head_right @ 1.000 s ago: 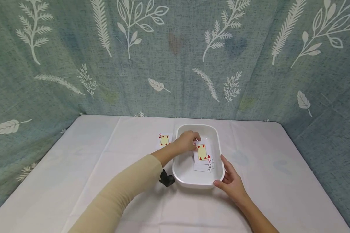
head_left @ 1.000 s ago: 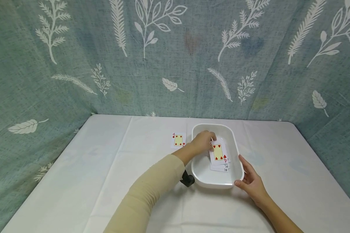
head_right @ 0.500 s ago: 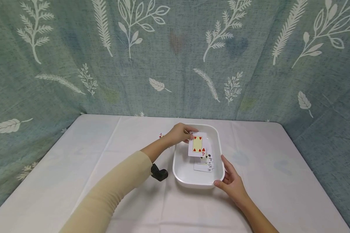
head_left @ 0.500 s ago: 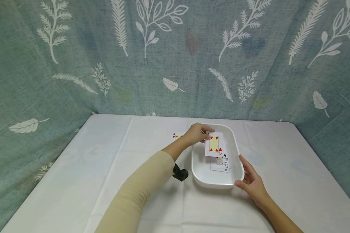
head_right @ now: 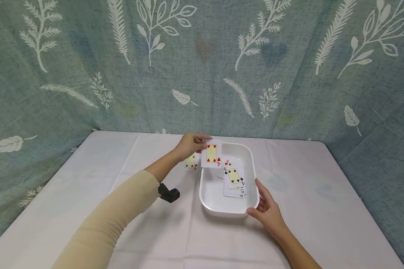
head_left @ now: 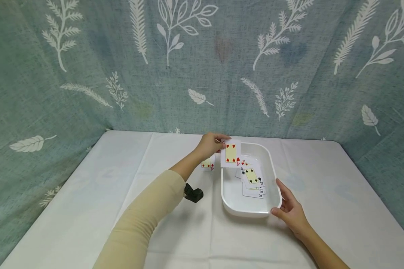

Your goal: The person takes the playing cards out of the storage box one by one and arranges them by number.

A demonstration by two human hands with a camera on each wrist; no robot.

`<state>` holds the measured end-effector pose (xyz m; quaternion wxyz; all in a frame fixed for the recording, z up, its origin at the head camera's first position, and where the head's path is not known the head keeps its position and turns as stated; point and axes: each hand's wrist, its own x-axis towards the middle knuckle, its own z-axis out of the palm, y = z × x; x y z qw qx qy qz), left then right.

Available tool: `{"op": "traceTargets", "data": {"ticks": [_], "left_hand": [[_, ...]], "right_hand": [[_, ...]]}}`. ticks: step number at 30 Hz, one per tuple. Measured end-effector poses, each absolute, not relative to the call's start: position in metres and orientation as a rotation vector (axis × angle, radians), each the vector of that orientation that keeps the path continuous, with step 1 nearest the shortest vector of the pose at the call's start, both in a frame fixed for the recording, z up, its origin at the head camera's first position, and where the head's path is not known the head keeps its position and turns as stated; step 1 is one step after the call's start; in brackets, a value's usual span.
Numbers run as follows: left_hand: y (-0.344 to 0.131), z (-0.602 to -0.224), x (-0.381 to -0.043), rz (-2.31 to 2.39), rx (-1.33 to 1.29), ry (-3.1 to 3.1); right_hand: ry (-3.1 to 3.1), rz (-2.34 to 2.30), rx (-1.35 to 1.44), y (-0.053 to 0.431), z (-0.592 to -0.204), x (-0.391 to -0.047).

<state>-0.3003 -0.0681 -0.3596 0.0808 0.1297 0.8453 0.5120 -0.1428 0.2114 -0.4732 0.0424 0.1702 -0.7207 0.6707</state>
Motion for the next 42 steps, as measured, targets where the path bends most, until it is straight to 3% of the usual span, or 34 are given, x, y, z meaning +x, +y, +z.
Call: {"op": "traceTargets", "data": {"ticks": [26, 42], "left_hand": [[-0.167, -0.361, -0.312, 1.498, 0.104, 2.586], [-0.19, -0.381, -0.313, 1.457, 0.009, 2.585]], "right_hand": [[-2.2, 2.049, 0.531, 0.212, -0.474, -0.143], [-2.211, 2.039, 0.531, 0.213, -0.473, -0.143]]}}
